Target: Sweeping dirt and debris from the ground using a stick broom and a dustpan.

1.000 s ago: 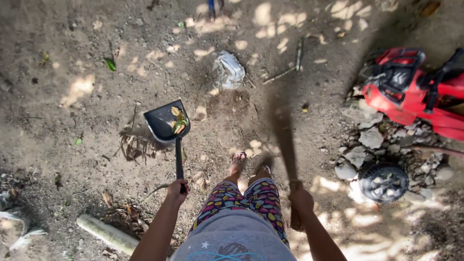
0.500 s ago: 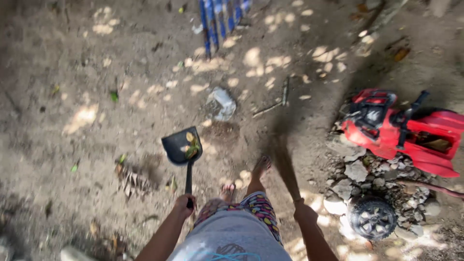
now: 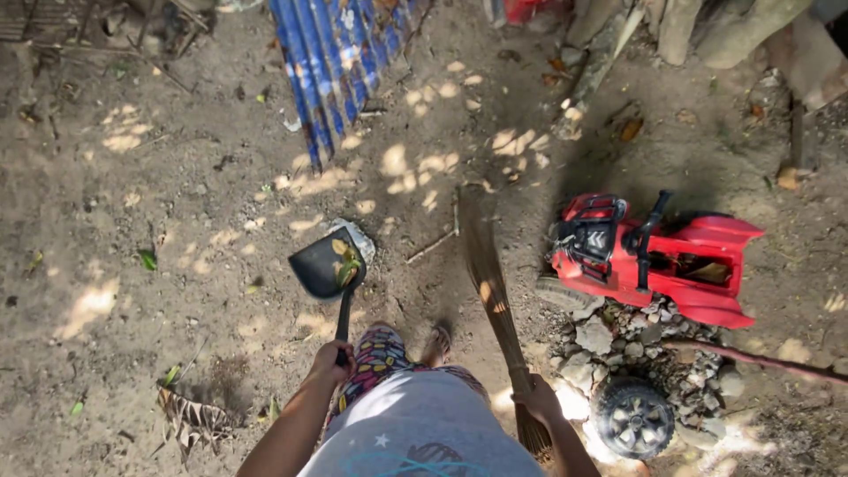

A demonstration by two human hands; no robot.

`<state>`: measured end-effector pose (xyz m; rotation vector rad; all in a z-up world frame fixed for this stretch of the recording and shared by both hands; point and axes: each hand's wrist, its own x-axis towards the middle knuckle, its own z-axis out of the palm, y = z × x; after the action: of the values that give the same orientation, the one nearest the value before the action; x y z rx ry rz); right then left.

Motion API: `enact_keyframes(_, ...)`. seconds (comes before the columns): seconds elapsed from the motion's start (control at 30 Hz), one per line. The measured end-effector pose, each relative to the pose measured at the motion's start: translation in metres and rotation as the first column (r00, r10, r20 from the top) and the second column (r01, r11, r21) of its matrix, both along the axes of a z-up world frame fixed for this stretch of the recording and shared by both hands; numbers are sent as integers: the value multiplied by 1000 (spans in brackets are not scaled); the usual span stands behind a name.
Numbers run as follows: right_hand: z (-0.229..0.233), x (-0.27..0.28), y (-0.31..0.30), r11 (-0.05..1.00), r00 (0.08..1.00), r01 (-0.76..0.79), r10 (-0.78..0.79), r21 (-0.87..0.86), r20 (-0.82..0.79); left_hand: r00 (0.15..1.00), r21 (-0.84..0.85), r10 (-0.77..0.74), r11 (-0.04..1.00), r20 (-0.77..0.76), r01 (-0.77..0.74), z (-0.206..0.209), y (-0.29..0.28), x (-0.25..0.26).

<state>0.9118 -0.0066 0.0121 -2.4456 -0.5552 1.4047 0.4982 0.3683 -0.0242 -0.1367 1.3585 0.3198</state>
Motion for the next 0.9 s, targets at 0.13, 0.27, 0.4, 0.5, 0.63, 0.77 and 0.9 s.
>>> enact_keyframes(0.13, -8, 53, 50, 967, 958, 252, -243, 39, -149, 999, 1, -43, 999, 24, 43, -11, 27, 36)
enact_keyframes(0.27, -2, 92, 110, 897, 849, 441, -408, 22, -336, 992, 109, -123, 986, -20, 124, -7, 58, 78)
enact_keyframes(0.4, 23, 141, 199, 744, 545, 657, -581, -123, -605, 992, 124, -128, 984, 10, 126, -11, 118, 124)
enact_keyframes(0.5, -3, 197, 256, 655, 212, 696, -578, -293, -788, 990, 91, -124, 989, 71, 118, -17, 181, 159)
enact_keyframes(0.63, -24, 227, 339, 661, 39, 685, -454, -307, -890, 990, 81, -124, 990, 70, 118, -41, 263, 194)
enact_keyframes(0.77, -16, 260, 432, 598, 49, 768, -415, -231, -908, 988, 41, -123, 992, 89, 120, -44, 345, 235)
enact_keyframes(0.9, 17, 273, 541, 676, 22, 700, -341, -229, -940, 978, -4, -167, 986, 127, 169, -58, 419, 250)
